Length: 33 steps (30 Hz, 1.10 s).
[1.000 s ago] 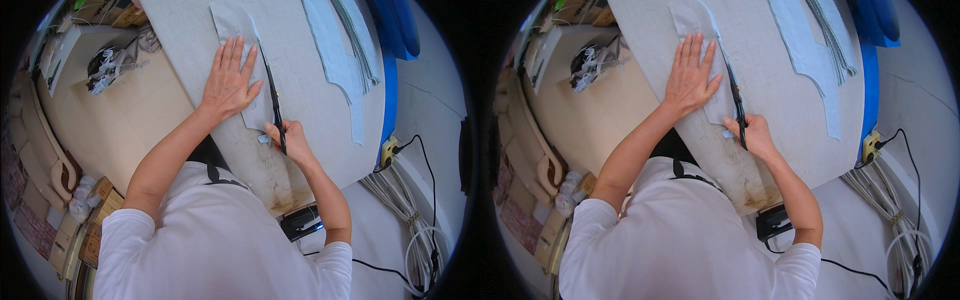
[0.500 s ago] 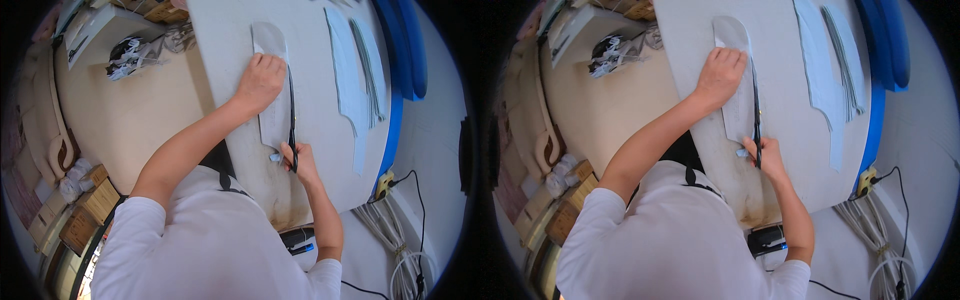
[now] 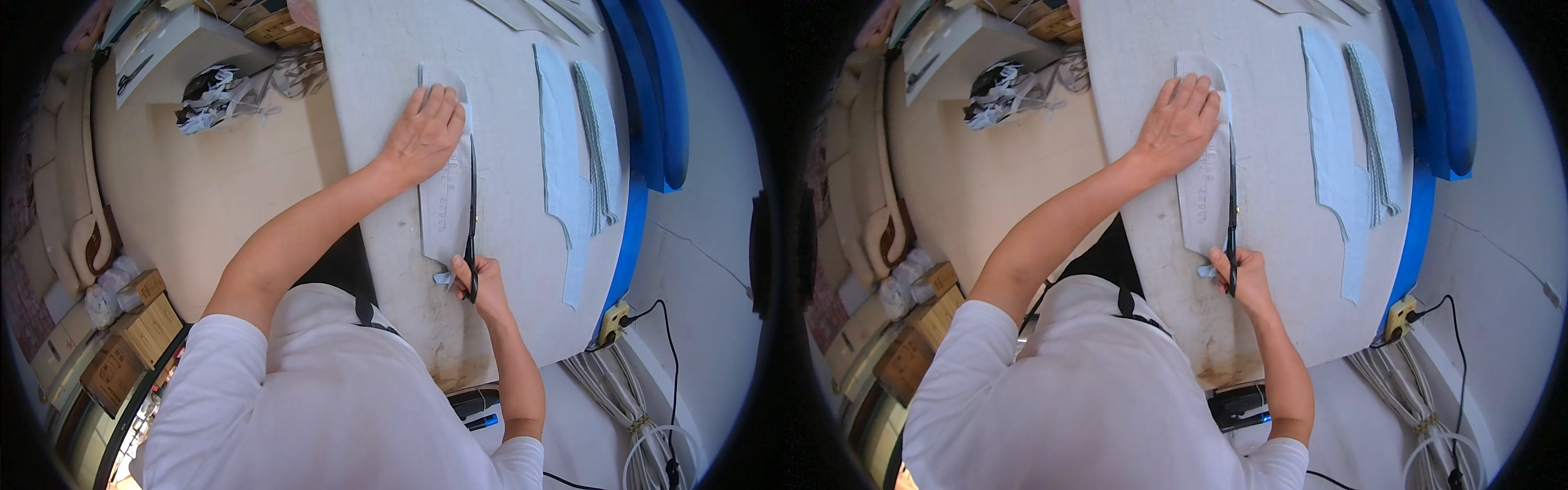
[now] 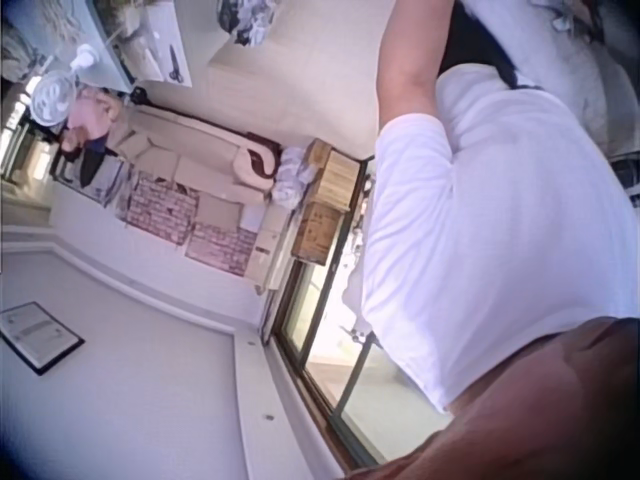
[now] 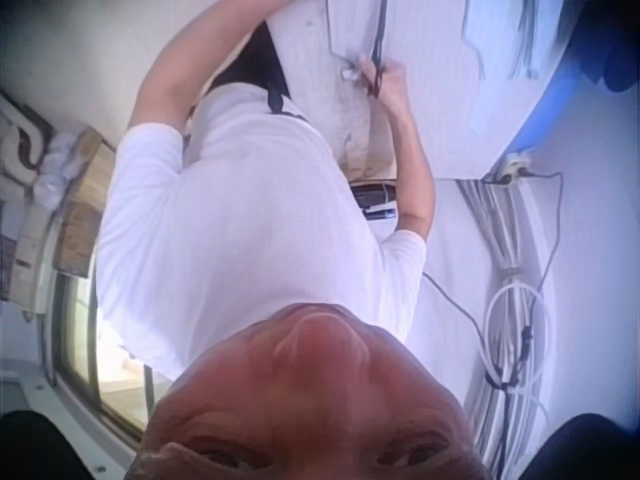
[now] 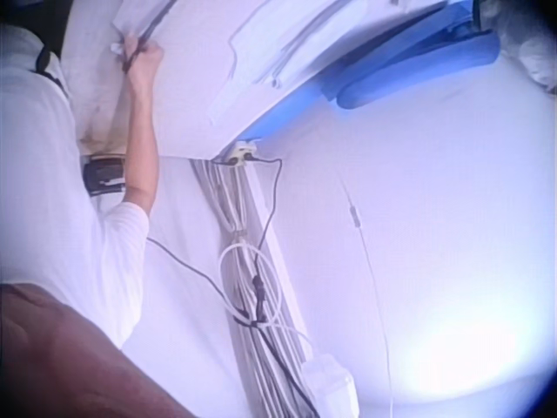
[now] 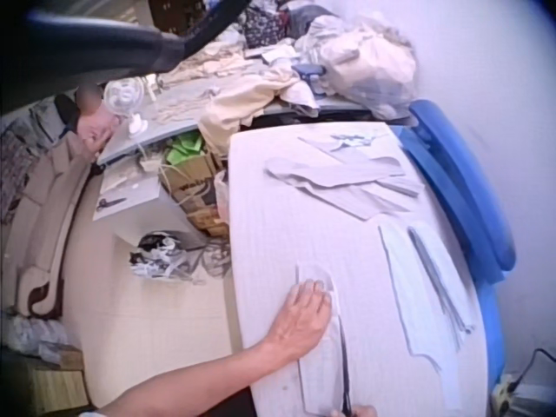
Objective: The person uses shears to cut light blue fabric pieces on a white table, following a paper pattern. They repeatedly align the pattern, cut the fabric, and remove the pattern to reveal the cut shape. The person also handles a beige cloth and stacks the cut fabric pieces.
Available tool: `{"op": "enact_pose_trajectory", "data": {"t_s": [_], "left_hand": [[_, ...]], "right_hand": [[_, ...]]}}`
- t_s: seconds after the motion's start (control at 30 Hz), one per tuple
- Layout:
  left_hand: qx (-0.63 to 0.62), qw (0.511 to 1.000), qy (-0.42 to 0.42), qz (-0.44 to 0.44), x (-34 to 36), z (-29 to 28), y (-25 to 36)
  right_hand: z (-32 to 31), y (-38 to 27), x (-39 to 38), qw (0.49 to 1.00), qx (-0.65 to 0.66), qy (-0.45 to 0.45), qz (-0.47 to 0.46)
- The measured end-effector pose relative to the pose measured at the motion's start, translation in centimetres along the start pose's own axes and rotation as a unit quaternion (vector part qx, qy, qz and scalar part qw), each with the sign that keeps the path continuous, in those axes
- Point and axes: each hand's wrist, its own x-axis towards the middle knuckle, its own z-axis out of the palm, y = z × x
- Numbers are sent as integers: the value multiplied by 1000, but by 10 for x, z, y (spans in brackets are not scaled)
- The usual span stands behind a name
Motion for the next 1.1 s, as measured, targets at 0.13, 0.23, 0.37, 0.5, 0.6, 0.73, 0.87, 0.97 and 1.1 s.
{"op": "enact_pose_trajectory", "data": {"t_s": [0.13,0.23,0.37,0.5,0.6,0.73,0.87,0.97,1.1], "left_hand": [[-13,999,-25,-16,-1,3,-2],[-16,997,-61,-34,-2,0,-1],[-37,994,-75,-69,-2,-5,2],[-53,990,-110,-70,0,-5,-1],[-52,992,-98,-63,-2,4,-4],[-70,990,-95,-72,-5,7,-4],[-83,989,-98,-67,-5,4,-5],[-84,990,-96,-63,-5,5,-6],[-90,989,-97,-66,-5,4,-6]], "right_hand": [[1,-2,-1,1000,5,-3,1],[1,-2,-1,1000,2,-3,3],[0,3,0,1000,-4,-1,-1],[1,-2,-1,1000,-18,5,4],[-1,-6,-2,1000,-13,1,16],[-5,-5,-1,1000,1,-4,23],[-7,-6,-2,1000,18,-10,19],[-3,-18,-1,1000,22,-4,18],[-1,-21,4,1000,6,14,23]]}}
